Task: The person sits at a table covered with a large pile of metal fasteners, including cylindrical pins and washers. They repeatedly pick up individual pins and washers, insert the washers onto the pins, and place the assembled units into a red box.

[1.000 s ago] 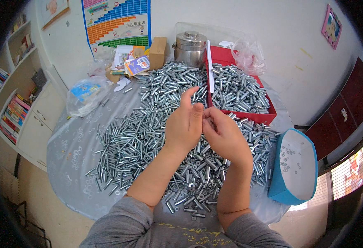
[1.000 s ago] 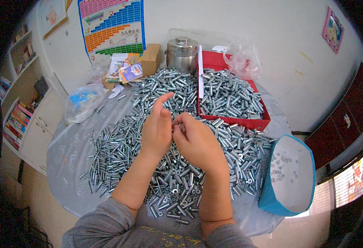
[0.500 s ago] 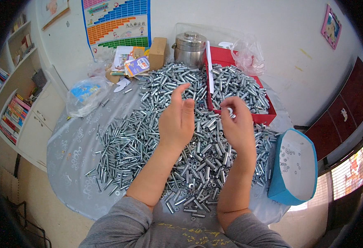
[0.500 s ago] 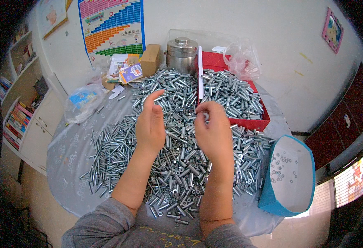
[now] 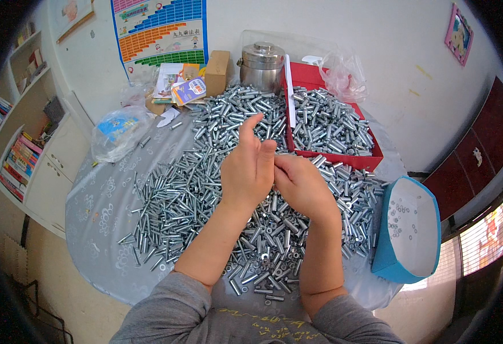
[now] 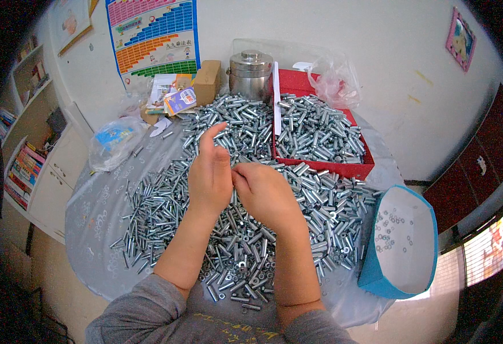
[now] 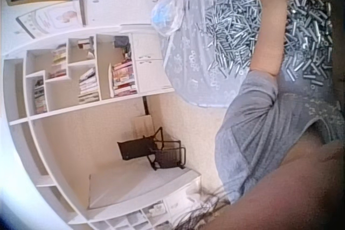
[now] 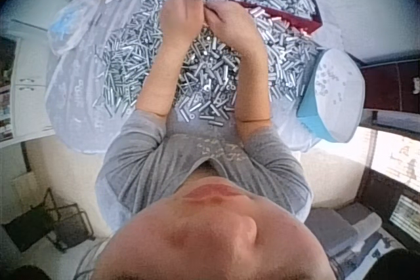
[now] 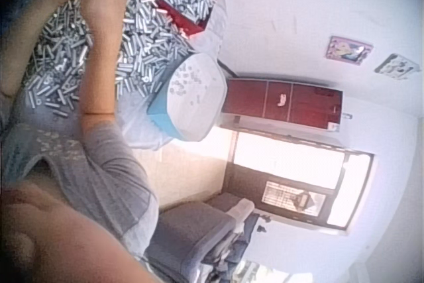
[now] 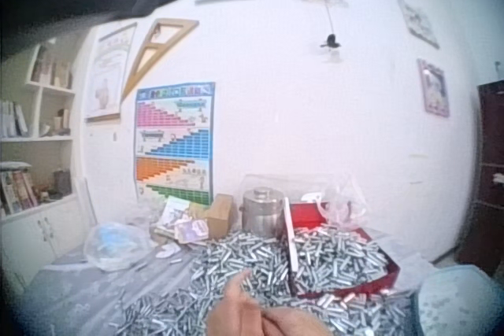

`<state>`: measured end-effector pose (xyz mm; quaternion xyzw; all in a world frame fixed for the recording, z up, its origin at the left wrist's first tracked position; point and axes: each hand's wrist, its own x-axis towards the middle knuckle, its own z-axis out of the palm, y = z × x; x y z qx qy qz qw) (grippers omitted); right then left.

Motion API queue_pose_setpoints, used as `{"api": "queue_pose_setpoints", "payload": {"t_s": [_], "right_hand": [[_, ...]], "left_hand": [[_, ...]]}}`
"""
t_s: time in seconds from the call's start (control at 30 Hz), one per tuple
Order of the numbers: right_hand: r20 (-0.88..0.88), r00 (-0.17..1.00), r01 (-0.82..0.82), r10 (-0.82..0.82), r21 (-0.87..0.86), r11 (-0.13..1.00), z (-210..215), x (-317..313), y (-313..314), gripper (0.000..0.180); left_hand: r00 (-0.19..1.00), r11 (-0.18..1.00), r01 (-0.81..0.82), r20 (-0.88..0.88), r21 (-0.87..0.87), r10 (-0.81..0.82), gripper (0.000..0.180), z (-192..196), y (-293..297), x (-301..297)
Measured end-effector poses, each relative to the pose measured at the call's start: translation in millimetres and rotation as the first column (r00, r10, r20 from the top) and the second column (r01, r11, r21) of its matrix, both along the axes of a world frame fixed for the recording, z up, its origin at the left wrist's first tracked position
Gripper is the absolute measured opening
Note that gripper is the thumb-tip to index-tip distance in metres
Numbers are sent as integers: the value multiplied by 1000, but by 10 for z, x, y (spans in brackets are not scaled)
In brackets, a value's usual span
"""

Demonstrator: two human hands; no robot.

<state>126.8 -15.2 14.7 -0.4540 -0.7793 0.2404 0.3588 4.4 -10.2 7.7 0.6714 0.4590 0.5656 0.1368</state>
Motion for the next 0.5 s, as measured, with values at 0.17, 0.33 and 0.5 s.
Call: {"api": "queue_pose_setpoints", "payload": {"t_s": [0.17, 0.33, 0.5], "right_hand": [[169, 981, 76, -91, 92, 993, -41, 65, 23, 22], [-23, 922, 386, -385, 88, 918, -56, 420, 102, 23], [-180, 688, 714, -703, 344, 610, -145, 624, 228, 50]], "left_hand": [[996, 998, -40, -79, -43, 36, 48, -56, 19, 44], [951, 958, -273, -172, -87, 256, 47, -68, 215, -206], [862, 893, -444, -237, 70, 448, 51, -123, 286, -252]]}}
